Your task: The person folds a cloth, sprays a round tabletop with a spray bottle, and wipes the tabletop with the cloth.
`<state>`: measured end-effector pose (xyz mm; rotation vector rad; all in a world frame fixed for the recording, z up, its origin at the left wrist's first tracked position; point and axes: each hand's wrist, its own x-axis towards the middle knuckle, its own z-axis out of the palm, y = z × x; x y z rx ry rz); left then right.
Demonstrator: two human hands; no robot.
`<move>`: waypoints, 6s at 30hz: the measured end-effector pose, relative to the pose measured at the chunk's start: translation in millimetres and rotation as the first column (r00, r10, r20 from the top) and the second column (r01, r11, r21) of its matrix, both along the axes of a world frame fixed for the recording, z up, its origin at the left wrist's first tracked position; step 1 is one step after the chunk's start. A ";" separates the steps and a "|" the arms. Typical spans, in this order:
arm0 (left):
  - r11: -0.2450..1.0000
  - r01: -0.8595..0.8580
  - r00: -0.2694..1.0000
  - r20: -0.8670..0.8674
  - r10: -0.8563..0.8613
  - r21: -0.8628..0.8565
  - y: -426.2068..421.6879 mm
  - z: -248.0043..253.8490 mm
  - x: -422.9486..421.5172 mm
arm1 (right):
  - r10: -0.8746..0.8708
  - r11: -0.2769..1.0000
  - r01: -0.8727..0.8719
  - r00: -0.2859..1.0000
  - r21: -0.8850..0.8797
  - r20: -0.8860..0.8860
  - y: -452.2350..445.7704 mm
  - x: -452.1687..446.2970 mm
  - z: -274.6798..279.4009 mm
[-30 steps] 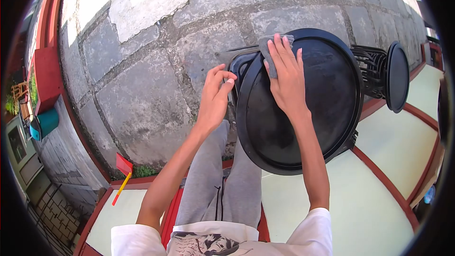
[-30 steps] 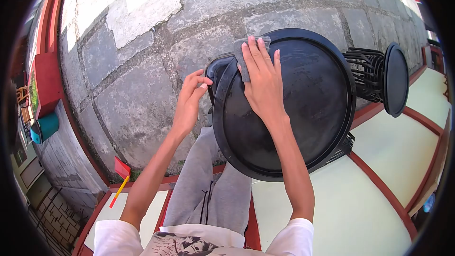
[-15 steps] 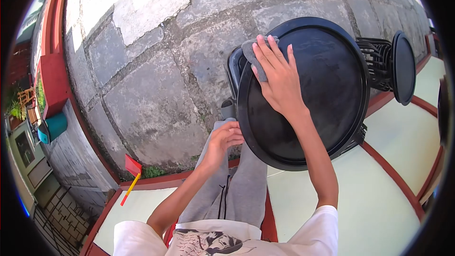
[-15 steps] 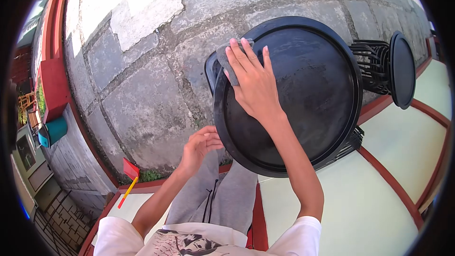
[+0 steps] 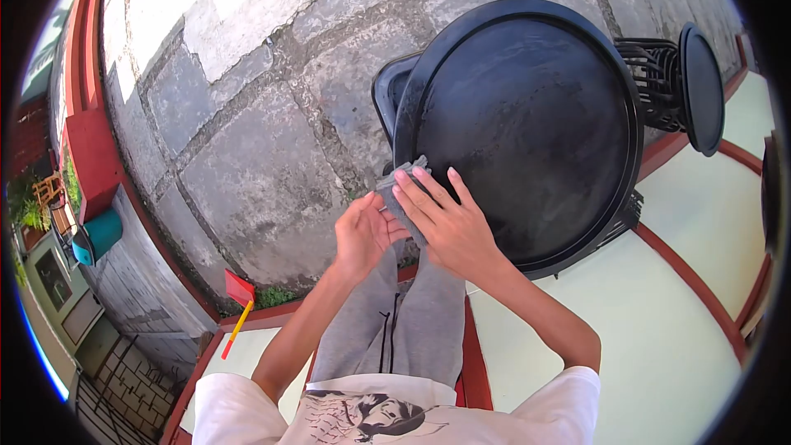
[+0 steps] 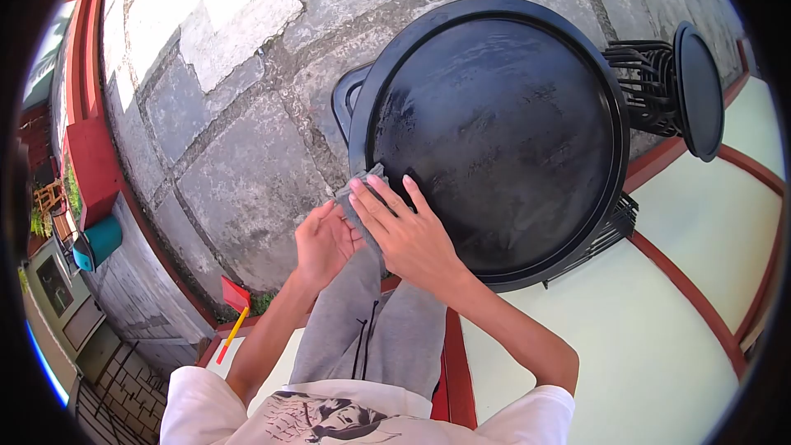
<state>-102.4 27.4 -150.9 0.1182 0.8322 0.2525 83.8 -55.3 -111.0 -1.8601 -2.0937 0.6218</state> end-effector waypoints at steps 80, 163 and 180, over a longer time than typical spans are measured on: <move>-0.238 0.743 0.661 -0.629 0.410 0.626 69.3 -7.9 147.5 | -0.955 0.298 0.947 0.296 -0.122 -0.035 -251.5 37.3 -20.3; 0.547 0.486 0.756 -0.642 0.128 0.682 9.1 -41.9 -16.2 | -0.333 0.942 0.316 0.921 0.110 0.203 88.5 87.6 -24.3; -0.050 0.976 0.175 -0.902 -0.396 0.212 -160.2 -172.9 -172.4 | 0.046 0.989 -0.035 0.997 -0.147 0.067 -22.0 0.4 -0.1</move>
